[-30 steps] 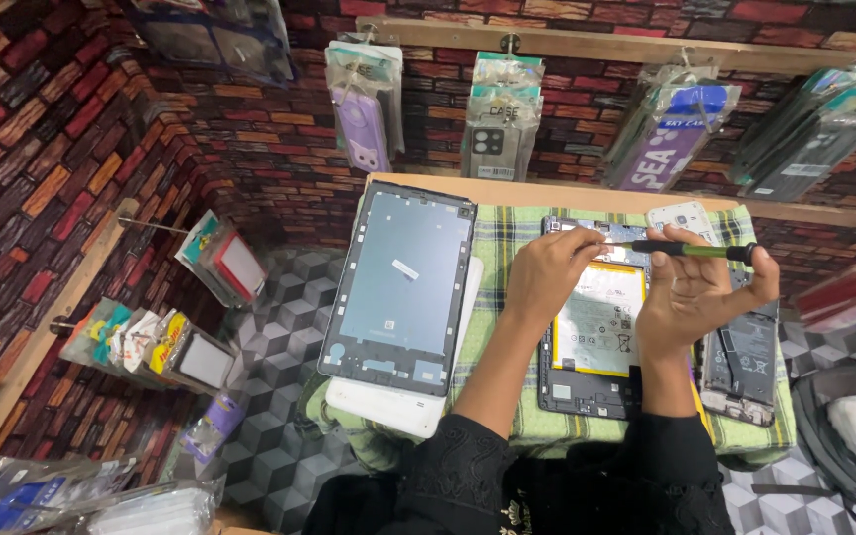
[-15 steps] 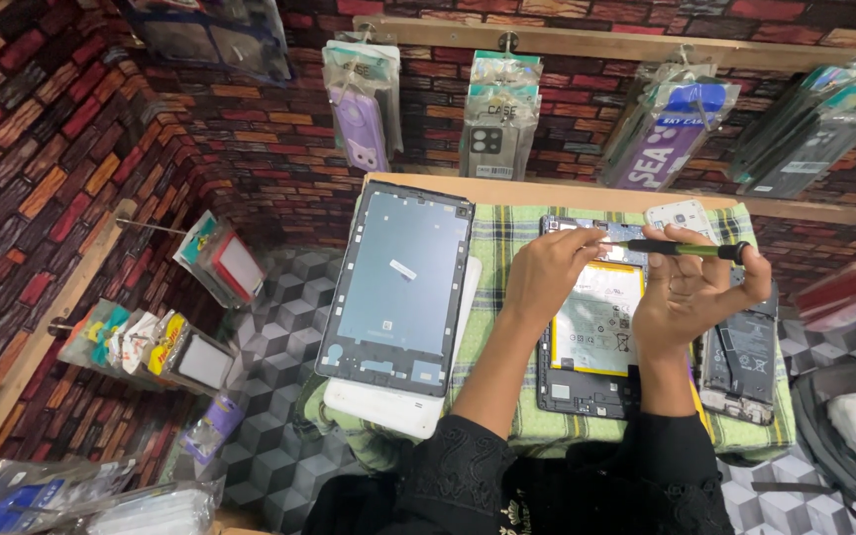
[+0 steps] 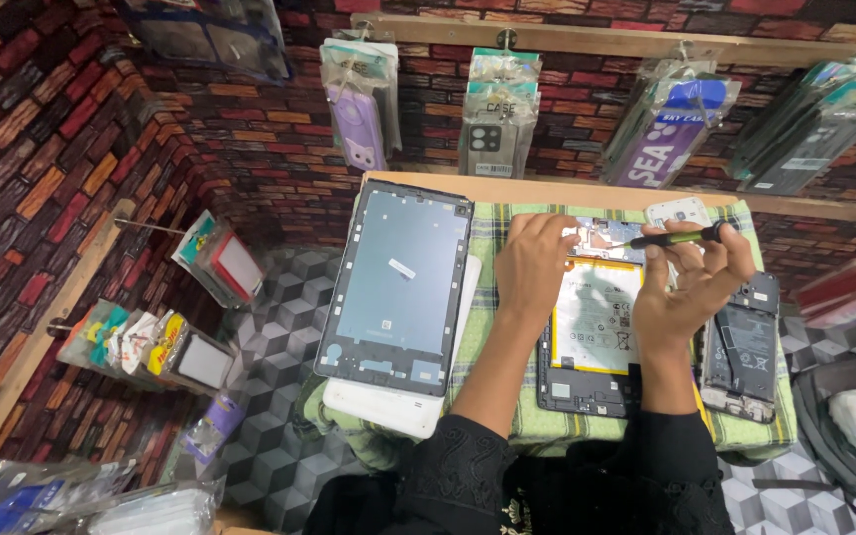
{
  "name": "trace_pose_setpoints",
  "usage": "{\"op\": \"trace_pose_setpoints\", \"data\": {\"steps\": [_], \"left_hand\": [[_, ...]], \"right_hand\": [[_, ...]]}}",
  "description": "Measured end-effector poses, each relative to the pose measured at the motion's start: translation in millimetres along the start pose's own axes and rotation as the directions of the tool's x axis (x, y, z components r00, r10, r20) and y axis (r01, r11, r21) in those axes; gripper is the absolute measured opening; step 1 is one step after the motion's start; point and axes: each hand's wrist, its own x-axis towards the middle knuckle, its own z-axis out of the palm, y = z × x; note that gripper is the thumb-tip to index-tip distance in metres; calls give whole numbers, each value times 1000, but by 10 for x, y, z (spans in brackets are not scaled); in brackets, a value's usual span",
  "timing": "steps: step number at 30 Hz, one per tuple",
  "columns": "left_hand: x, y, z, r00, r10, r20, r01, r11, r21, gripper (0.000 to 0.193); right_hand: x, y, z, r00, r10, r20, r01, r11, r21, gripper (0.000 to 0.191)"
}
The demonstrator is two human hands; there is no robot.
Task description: The person uses a screwdriver to remove screws from a disassembled tablet on a workbench. They carefully unscrew multiple fasteners around the internal frame and battery area while handling the device with both hands.
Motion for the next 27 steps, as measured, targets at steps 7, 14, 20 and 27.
{"op": "trace_pose_setpoints", "data": {"steps": [7, 14, 20, 27], "left_hand": [[2, 51, -6, 985, 133, 112, -135, 991, 10, 9], [-35, 6, 53, 970, 205, 135, -218, 971, 96, 24], [-44, -11, 98, 977, 160, 138, -173, 981, 88, 25], [-42, -9, 79, 980, 139, 140, -150, 987, 66, 24]], "right_hand": [[18, 0, -8, 1000, 12, -4, -12, 997, -72, 71], [51, -47, 10, 1000, -5, 23, 7, 997, -82, 71], [71, -99, 29, 999, 9, 48, -5, 996, -90, 71], [86, -110, 42, 998, 9, 61, -3, 996, -90, 70]]}}
